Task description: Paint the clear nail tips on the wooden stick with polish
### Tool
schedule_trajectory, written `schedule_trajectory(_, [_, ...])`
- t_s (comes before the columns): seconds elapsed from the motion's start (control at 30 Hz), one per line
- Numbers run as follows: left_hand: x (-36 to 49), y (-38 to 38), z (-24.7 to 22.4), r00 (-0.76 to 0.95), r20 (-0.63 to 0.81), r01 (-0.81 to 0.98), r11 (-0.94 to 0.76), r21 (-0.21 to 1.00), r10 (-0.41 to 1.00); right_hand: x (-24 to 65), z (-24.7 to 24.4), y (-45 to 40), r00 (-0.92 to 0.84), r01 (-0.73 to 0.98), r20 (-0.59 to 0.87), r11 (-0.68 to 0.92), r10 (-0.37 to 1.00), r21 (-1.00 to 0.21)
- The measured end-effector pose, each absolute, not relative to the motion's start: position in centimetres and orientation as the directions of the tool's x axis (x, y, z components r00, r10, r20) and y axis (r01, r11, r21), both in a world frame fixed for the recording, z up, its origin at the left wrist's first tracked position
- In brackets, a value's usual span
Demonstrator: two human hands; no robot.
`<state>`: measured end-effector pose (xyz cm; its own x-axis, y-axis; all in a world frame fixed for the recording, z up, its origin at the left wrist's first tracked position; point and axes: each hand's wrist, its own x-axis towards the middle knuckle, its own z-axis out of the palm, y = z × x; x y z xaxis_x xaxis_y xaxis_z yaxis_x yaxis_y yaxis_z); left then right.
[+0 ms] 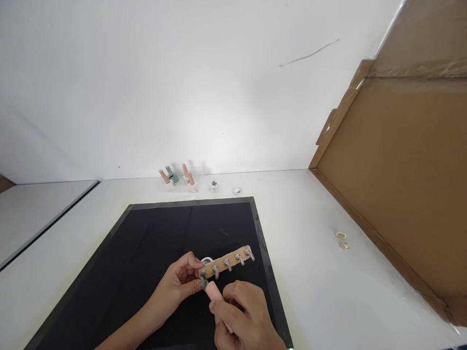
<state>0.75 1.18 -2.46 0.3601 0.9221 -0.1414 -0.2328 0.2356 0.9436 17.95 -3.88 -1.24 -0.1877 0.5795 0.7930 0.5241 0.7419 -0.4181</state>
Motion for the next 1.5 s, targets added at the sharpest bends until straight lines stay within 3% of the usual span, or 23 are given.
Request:
schedule_trajectory(0.77, [0.75, 1.19, -2.61, 0.346, -0.146, -0.232, 0.236, 0.944, 0.927, 17.73, -1.37, -4.42, -0.199, 0.513, 0.777, 0.739, 0.597, -0.436])
schedule_trajectory(0.9, [0.8, 1.21, -2.41, 0.341, -0.167, -0.226, 0.253, 0.941, 0.925, 17.72, -1.31, -4.64, -0.146, 0.543, 0.719, 0.663, 0.68, -0.516])
schedule_trajectory(1.07, [0.77, 1.24, -2.46, 0.348, -0.159, -0.238, 0.25, 0.939, 0.924, 18.04, -1.77, -3.99, -0.228, 0.474, 0.801, 0.782, 0.554, -0.405])
schedule_trajectory(1.5, [0.87, 1.18, -2.26, 0.334, -0.171, -0.237, 0.258, 0.937, 0.927, 17.96, -1.73, -4.31, -0.211, 0.468, 0.772, 0.755, 0.599, -0.459])
